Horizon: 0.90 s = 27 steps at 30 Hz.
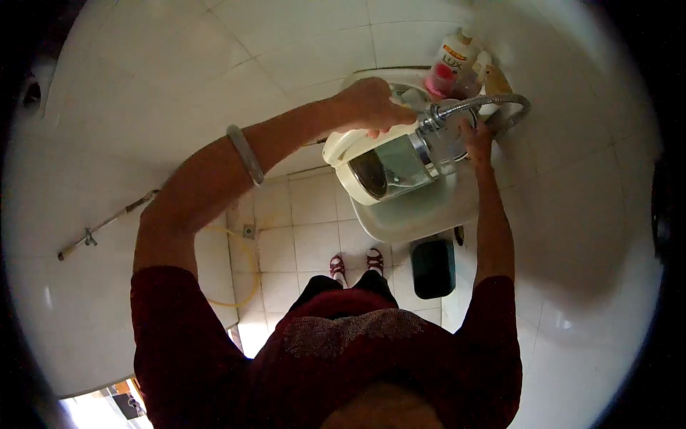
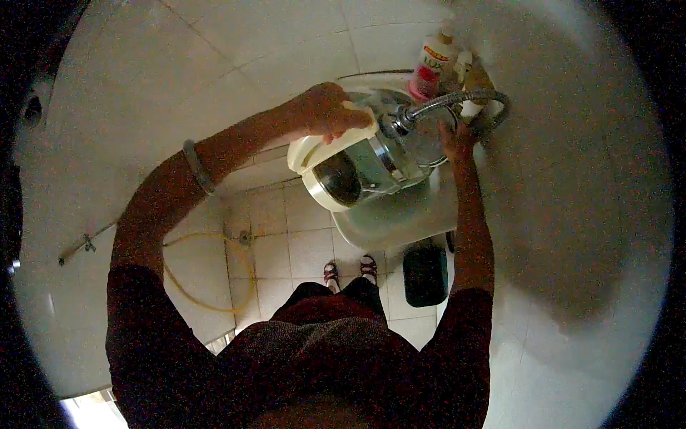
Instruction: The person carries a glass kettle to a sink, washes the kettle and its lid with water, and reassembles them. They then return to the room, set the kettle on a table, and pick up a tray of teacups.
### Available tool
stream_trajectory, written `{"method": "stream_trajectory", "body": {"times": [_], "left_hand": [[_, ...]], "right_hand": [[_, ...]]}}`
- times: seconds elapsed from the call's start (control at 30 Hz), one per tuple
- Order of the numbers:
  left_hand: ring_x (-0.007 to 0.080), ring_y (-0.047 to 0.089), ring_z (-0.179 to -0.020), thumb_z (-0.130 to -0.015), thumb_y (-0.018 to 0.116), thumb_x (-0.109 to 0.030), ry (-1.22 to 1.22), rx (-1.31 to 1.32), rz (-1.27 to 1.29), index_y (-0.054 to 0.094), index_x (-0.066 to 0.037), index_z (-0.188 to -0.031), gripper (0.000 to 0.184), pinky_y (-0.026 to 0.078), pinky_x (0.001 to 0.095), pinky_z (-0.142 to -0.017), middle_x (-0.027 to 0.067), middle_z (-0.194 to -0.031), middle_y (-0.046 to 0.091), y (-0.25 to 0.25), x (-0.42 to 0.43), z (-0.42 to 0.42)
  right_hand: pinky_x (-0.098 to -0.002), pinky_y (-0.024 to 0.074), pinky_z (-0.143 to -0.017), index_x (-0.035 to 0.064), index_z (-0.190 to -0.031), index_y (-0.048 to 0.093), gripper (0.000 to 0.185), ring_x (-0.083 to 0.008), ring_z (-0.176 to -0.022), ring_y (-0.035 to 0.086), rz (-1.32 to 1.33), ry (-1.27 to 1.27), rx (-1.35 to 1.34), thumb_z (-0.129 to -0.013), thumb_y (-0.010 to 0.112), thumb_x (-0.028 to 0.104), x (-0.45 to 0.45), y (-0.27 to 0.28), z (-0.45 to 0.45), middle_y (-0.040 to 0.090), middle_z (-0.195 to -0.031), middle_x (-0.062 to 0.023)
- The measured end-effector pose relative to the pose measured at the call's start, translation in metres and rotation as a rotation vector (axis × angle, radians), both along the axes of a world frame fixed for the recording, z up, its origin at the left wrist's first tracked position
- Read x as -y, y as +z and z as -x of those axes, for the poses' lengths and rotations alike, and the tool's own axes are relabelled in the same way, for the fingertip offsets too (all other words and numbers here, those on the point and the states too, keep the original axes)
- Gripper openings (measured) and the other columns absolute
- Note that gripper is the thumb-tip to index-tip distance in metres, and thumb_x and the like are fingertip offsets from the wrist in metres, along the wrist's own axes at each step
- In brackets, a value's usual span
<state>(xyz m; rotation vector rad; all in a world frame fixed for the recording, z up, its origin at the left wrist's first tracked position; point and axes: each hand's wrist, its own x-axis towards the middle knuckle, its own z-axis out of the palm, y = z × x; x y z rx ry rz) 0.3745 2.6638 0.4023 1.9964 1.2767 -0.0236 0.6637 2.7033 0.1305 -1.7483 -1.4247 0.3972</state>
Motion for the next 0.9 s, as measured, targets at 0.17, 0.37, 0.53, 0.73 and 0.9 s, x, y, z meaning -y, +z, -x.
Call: {"method": "stream_trajectory", "body": {"times": [0.17,0.37,0.53,0.73,0.9], "left_hand": [[0.0143,0.053,-0.045,-0.068,0.062,-0.038,0.068,0.051,0.022,0.055,-0.003,-0.055,0.038,0.043,0.0299,-0.048,0.0065,-0.051,0.055,-0.002,-0.006,0.000],[0.0129,0.050,-0.042,-0.070,0.062,-0.035,-0.008,0.085,0.071,0.056,-0.002,-0.054,0.037,0.042,0.0290,-0.044,0.0042,-0.046,0.051,-0.004,-0.013,0.005],[0.0116,0.049,-0.040,-0.072,0.061,-0.033,0.009,0.107,0.099,0.057,-0.002,-0.057,0.035,0.041,0.0280,-0.042,0.0035,-0.046,0.050,-0.014,-0.019,0.006],[0.0115,0.049,-0.040,-0.072,0.061,-0.031,0.021,0.140,0.122,0.058,-0.002,-0.058,0.033,0.041,0.0275,-0.042,0.0036,-0.046,0.050,-0.013,-0.015,0.011],[0.0115,0.048,-0.040,-0.072,0.061,-0.031,0.018,0.157,0.134,0.059,-0.002,-0.059,0.032,0.040,0.0269,-0.042,0.0036,-0.046,0.050,-0.011,-0.011,0.014]], "right_hand": [[-0.0389,0.0423,-0.068,-0.0018,-0.094,0.055,0.035,-0.0296,-0.077,0.057,0.134,-0.039,0.174,-0.080,0.054,0.030,-0.005,0.025,0.021,0.060,-0.085,-0.0182],[-0.0473,0.0409,-0.073,-0.0069,-0.101,0.050,0.063,-0.0380,-0.081,0.056,0.155,0.153,0.166,-0.080,0.047,0.053,-0.020,0.004,0.006,0.058,-0.084,-0.0248],[-0.0458,0.0406,-0.066,0.0007,-0.091,0.054,0.032,-0.0395,-0.075,0.055,-0.023,0.128,0.173,-0.080,0.051,0.031,-0.014,0.005,0.014,0.057,-0.080,-0.0219],[-0.0461,0.0427,-0.066,-0.0003,-0.087,0.055,0.034,-0.0401,-0.076,0.056,0.074,0.229,0.319,-0.078,0.055,0.033,-0.019,0.009,0.006,0.057,-0.078,-0.0227],[-0.0452,0.0459,-0.067,-0.0011,-0.097,0.054,0.040,-0.0387,-0.079,0.057,-0.016,0.221,0.371,-0.079,0.059,0.034,-0.012,0.022,0.010,0.059,-0.085,-0.0227]]}}
